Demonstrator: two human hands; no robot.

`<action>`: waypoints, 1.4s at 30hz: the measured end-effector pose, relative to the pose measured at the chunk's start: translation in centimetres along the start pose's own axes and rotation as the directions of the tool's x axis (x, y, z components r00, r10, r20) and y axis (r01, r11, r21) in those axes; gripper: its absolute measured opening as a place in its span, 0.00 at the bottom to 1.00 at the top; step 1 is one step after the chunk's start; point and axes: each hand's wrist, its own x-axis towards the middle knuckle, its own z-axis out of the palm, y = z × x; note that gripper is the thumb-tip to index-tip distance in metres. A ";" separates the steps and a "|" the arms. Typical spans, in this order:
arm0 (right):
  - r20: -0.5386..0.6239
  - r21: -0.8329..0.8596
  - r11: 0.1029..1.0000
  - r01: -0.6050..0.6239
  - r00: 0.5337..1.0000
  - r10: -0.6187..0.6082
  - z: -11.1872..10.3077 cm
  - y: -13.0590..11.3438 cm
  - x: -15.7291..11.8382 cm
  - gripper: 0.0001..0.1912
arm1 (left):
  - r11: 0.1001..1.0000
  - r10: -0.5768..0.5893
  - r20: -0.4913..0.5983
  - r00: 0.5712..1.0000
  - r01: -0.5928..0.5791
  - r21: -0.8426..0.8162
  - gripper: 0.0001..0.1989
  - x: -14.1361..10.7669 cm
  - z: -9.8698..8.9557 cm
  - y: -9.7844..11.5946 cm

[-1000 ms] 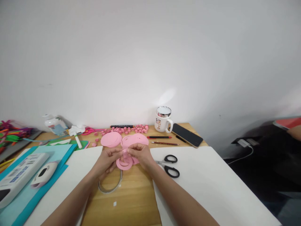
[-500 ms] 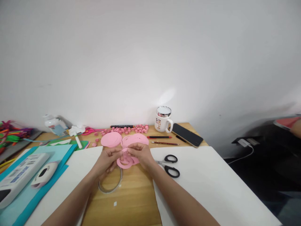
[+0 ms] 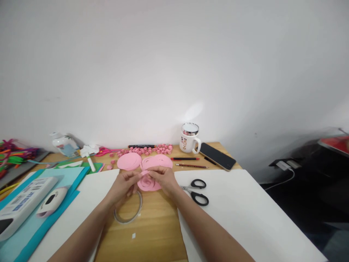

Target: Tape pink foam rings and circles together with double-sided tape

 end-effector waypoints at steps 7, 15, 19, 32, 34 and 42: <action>-0.002 0.015 1.000 0.005 1.000 -0.005 -0.2 0.2 0.1 0.14 | 0.997 0.032 0.031 0.999 -0.030 -0.066 0.14 0.2 0.0 -0.5; -0.027 -0.056 0.998 0.022 0.999 -0.024 0.0 0.0 -0.2 0.12 | 0.967 0.031 0.103 0.994 -0.004 -0.254 0.11 0.1 0.1 -0.3; -0.018 -0.050 0.999 0.004 1.000 -0.005 0.1 0.0 -0.2 0.13 | 0.960 0.002 0.114 0.993 0.030 -0.279 0.14 0.3 0.0 -0.5; 0.002 0.014 0.999 0.047 0.999 -0.047 -0.1 0.2 0.1 0.13 | 0.895 0.053 0.103 0.993 -0.002 -0.446 0.14 0.0 0.0 0.2; 0.005 0.018 0.998 0.059 0.998 -0.059 -0.1 0.1 0.1 0.13 | 0.905 0.048 0.128 0.991 0.011 -0.426 0.16 -0.1 0.0 0.2; 0.010 -0.024 0.997 0.072 0.997 -0.072 -0.2 0.2 0.0 0.12 | 0.905 -0.052 0.127 0.991 0.100 -0.414 0.18 -0.2 0.0 0.2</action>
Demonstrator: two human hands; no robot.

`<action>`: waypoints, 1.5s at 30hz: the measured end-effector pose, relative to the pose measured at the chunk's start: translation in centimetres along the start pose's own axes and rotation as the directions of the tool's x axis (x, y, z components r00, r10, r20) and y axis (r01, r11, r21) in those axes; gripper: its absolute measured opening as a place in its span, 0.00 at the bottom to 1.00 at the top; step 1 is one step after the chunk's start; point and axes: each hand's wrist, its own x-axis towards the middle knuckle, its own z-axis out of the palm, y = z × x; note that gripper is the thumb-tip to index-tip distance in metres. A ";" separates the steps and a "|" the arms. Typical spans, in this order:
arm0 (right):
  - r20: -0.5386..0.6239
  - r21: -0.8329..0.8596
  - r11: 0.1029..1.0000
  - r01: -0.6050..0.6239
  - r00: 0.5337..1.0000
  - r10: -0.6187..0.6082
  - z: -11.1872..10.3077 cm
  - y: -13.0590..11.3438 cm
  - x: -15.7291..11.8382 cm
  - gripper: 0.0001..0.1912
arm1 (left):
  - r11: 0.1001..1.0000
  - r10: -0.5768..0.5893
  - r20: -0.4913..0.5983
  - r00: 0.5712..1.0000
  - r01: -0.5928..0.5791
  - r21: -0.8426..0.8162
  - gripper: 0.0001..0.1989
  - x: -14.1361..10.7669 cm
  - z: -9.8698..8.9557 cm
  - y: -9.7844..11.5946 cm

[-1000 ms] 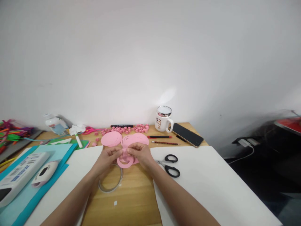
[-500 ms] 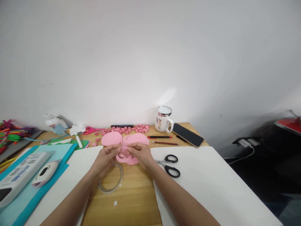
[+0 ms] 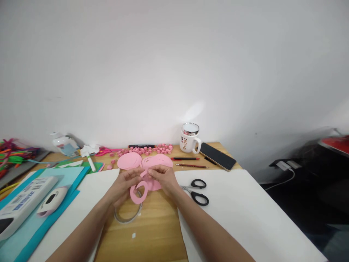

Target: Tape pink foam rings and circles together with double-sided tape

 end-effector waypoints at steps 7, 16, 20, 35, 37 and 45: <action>0.007 0.004 1.000 -0.021 1.000 0.021 0.3 -0.3 -0.2 0.13 | 0.998 -0.052 0.046 0.998 0.053 -0.022 0.17 0.2 -0.2 -0.1; 0.008 -0.040 0.999 -0.002 1.000 0.003 0.4 -0.5 -0.3 0.11 | 0.995 -0.098 0.137 0.986 0.098 0.004 0.16 -0.1 0.0 0.2; 0.003 -0.031 0.999 -0.014 1.000 0.014 0.5 -0.4 -0.3 0.13 | 0.999 -0.038 0.120 0.992 0.042 -0.031 0.16 0.2 -0.3 -0.1; 0.034 -0.043 0.999 0.017 0.999 -0.016 0.1 -0.2 -0.2 0.12 | 0.997 -0.014 0.190 0.982 0.027 -0.067 0.18 0.2 -0.5 -0.3; 0.013 -0.039 0.999 -0.001 1.000 0.001 0.1 -0.2 -0.1 0.11 | 0.998 -0.016 0.199 0.980 0.029 -0.063 0.19 0.3 -0.6 -0.4; 0.019 0.051 0.996 -0.079 0.997 0.078 0.0 -0.2 0.0 0.13 | 0.991 -0.008 0.139 0.990 0.026 -0.128 0.19 0.5 -0.7 -0.3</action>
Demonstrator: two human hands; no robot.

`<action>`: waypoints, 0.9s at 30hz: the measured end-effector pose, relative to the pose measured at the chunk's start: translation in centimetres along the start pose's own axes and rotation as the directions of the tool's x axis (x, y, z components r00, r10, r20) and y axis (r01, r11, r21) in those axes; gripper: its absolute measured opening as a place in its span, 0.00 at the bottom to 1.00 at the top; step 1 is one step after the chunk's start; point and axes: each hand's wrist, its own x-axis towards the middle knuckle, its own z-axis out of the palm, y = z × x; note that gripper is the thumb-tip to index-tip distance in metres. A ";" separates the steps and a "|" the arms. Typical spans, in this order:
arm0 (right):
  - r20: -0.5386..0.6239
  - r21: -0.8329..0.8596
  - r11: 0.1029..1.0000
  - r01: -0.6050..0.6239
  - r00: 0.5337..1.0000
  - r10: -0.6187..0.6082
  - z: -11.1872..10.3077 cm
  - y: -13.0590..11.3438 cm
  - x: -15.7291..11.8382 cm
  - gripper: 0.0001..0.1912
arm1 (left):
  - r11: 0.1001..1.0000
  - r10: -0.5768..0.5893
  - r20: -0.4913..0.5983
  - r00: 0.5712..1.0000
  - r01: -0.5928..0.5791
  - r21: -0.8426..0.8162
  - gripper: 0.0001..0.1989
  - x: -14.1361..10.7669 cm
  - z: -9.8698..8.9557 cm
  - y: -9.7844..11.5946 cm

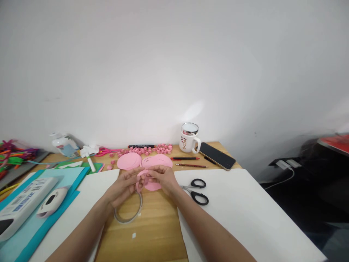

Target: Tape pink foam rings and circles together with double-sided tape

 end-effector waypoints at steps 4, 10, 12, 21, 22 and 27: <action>-0.013 0.004 1.000 -0.003 1.000 0.003 0.0 -0.1 0.0 0.12 | 0.999 0.034 0.000 0.999 -0.034 0.009 0.17 0.1 0.1 -0.1; -0.013 -0.004 0.999 0.039 0.999 -0.039 0.0 0.1 0.0 0.12 | 0.997 0.039 0.005 0.999 -0.039 0.066 0.12 0.1 0.3 -0.2; -0.012 -0.017 0.999 0.046 0.999 -0.046 0.1 0.0 0.0 0.12 | 0.996 0.040 -0.001 0.999 -0.040 0.082 0.11 0.1 0.4 -0.1; -0.021 -0.066 0.998 0.018 1.000 -0.019 0.1 -0.3 -0.2 0.11 | 0.994 0.043 -0.030 0.999 -0.040 0.102 0.13 0.0 0.3 0.0; -0.022 -0.075 0.997 0.014 1.000 -0.016 0.1 -0.3 -0.1 0.11 | 0.994 0.048 -0.033 0.998 -0.045 0.099 0.13 0.0 0.3 0.0; -0.020 -0.070 0.997 0.011 1.000 -0.012 0.1 -0.2 -0.1 0.12 | 0.997 0.045 -0.072 0.996 -0.040 0.071 0.13 -0.1 0.7 0.1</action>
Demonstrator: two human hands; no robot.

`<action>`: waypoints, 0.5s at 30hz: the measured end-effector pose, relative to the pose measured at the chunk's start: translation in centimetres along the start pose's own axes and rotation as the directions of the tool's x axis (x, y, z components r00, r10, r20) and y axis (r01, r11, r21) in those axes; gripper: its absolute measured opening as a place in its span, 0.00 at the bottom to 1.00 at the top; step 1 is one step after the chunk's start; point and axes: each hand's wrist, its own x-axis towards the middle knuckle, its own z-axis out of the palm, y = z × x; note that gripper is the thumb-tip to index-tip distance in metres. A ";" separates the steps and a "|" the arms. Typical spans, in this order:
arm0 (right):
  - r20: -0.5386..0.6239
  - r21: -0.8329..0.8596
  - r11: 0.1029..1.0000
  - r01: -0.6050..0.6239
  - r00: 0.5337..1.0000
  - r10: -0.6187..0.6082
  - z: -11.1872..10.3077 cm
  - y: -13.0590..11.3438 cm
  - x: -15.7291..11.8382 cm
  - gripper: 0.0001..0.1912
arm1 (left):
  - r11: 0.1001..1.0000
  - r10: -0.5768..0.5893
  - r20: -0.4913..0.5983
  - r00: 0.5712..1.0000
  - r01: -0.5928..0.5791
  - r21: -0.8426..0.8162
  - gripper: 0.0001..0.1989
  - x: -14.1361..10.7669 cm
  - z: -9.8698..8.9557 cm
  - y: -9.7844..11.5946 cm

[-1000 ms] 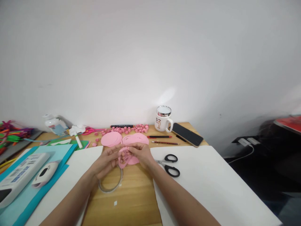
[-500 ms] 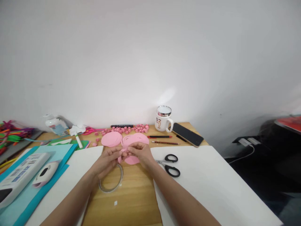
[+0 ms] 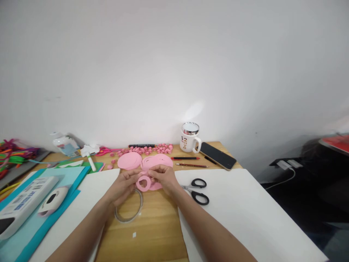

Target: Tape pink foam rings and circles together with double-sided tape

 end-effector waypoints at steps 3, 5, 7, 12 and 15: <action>0.008 0.017 1.000 0.016 1.000 -0.016 0.1 0.0 -0.1 0.12 | 0.999 -0.041 0.001 0.999 0.041 -0.003 0.15 0.0 0.0 0.0; 0.013 0.004 0.999 0.040 0.999 -0.040 0.1 0.0 -0.1 0.12 | 0.998 -0.066 0.025 0.997 0.066 0.000 0.16 0.0 0.0 0.0; 0.006 -0.016 0.998 0.066 0.998 -0.066 0.1 0.1 -0.1 0.11 | 0.998 -0.068 0.046 0.997 0.068 -0.013 0.16 0.0 -0.1 0.0; -0.012 -0.053 0.996 0.068 0.998 -0.068 0.1 0.1 -0.1 0.11 | 0.996 -0.065 0.065 0.996 0.068 -0.051 0.16 0.0 -0.3 -0.1; 0.011 -0.062 0.996 0.065 0.998 -0.064 0.2 0.0 -0.1 0.12 | 0.995 -0.093 0.062 0.994 0.096 -0.040 0.16 0.0 -0.5 -0.1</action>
